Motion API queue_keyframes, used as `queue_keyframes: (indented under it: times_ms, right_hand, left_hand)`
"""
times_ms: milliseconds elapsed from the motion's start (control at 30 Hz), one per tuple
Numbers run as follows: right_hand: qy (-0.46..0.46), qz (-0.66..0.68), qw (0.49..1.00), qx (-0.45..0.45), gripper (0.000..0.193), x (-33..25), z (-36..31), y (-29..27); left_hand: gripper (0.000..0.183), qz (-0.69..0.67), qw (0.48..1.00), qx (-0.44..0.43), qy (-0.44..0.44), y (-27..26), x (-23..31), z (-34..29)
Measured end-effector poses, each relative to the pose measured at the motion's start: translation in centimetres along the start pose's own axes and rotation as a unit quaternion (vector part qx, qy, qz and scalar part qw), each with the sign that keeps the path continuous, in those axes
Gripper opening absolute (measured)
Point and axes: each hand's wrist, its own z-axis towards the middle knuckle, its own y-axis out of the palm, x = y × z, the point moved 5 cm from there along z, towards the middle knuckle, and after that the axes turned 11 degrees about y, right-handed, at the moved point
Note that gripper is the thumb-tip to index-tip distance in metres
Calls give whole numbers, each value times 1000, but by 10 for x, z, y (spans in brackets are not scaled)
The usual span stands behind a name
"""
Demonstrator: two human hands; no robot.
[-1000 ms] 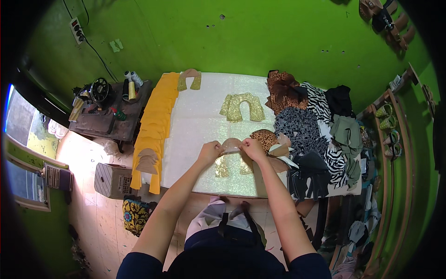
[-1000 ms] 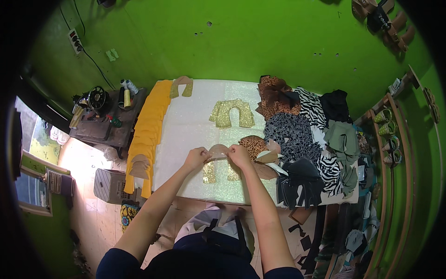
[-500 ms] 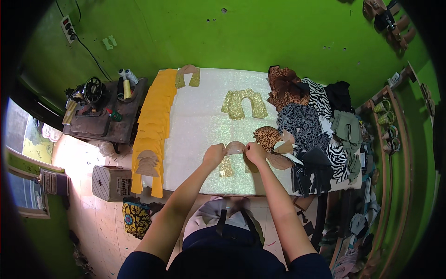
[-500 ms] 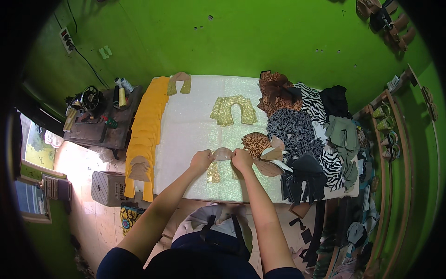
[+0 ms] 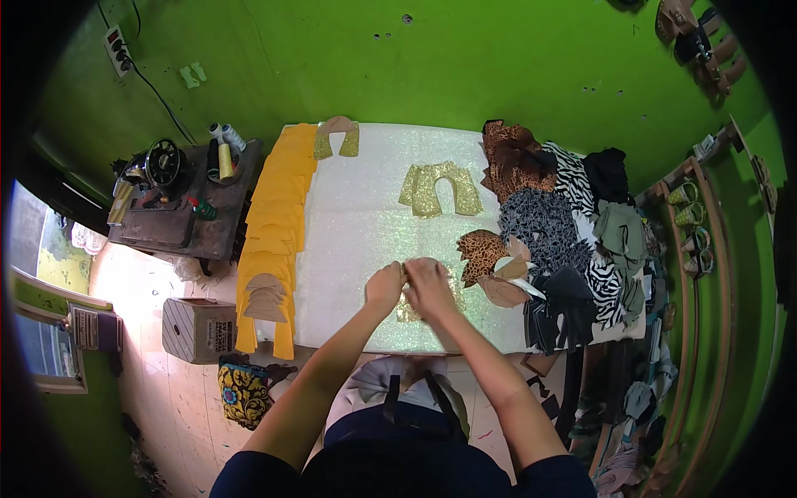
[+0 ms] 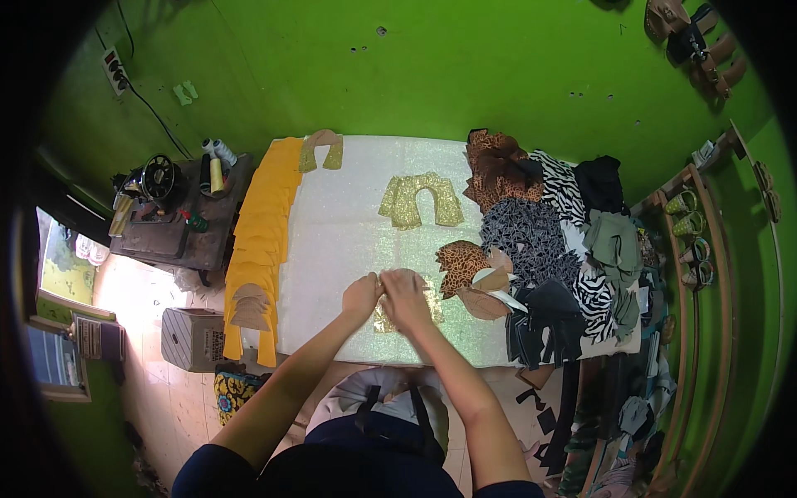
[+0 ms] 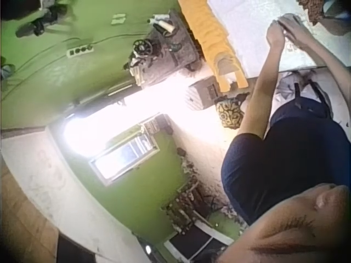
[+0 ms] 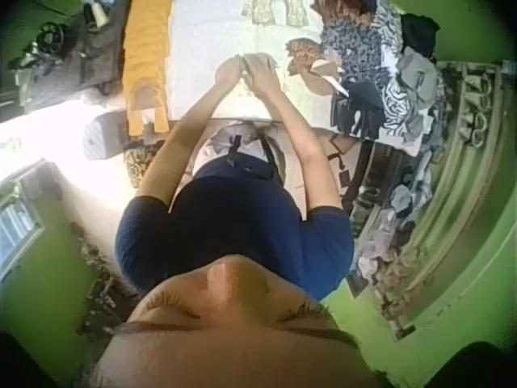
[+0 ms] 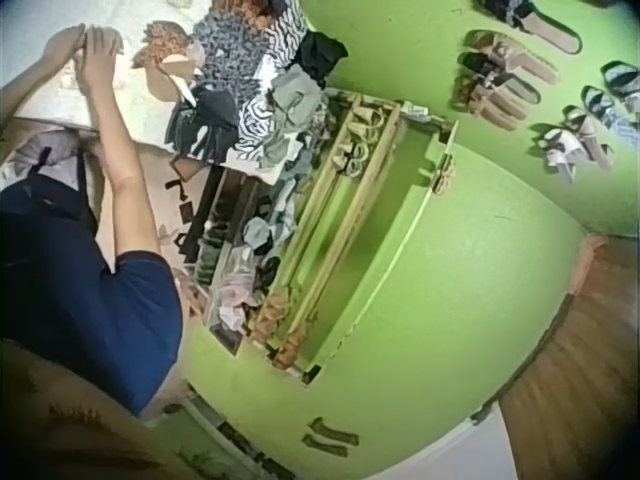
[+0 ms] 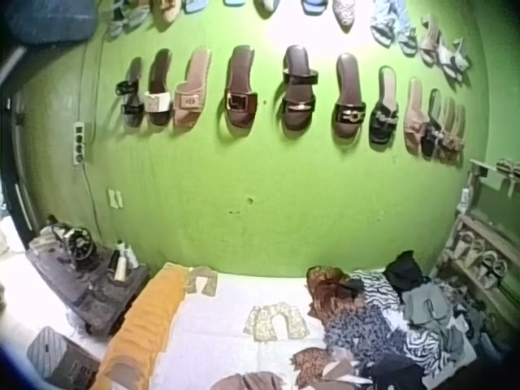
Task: Inspecting and sorting various cut fabric and patterned pieces for shoe assembly.
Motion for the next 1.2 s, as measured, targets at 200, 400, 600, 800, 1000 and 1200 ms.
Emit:
queue_keyframes:
  times_ms: [200, 400, 600, 800, 1000, 1200]
  right_hand:
    - [83, 18, 991, -101, 64, 19, -17, 16]
    - [130, 32, 990, -52, 63, 53, -27, 1]
    - [136, 68, 988, -16, 59, 51, -25, 1]
    - [85, 161, 974, 135, 54, 57, 5, -21]
    - [108, 251, 962, 22, 23, 54, 81, -1]
    - [112, 282, 952, 27, 20, -4, 177, 20]
  left_hand:
    - [34, 18, 1000, -7, 5, -2, 1, -3]
    - [33, -1, 999, 23, -27, -8, 14, -4]
    - [31, 105, 987, 96, 80, -7, 13, -2]
    - [19, -105, 986, 68, 107, -17, 12, -6]
    - [19, -150, 978, 117, 85, -59, -30, 12]
    - [21, -135, 967, 206, 71, -129, -105, 72]
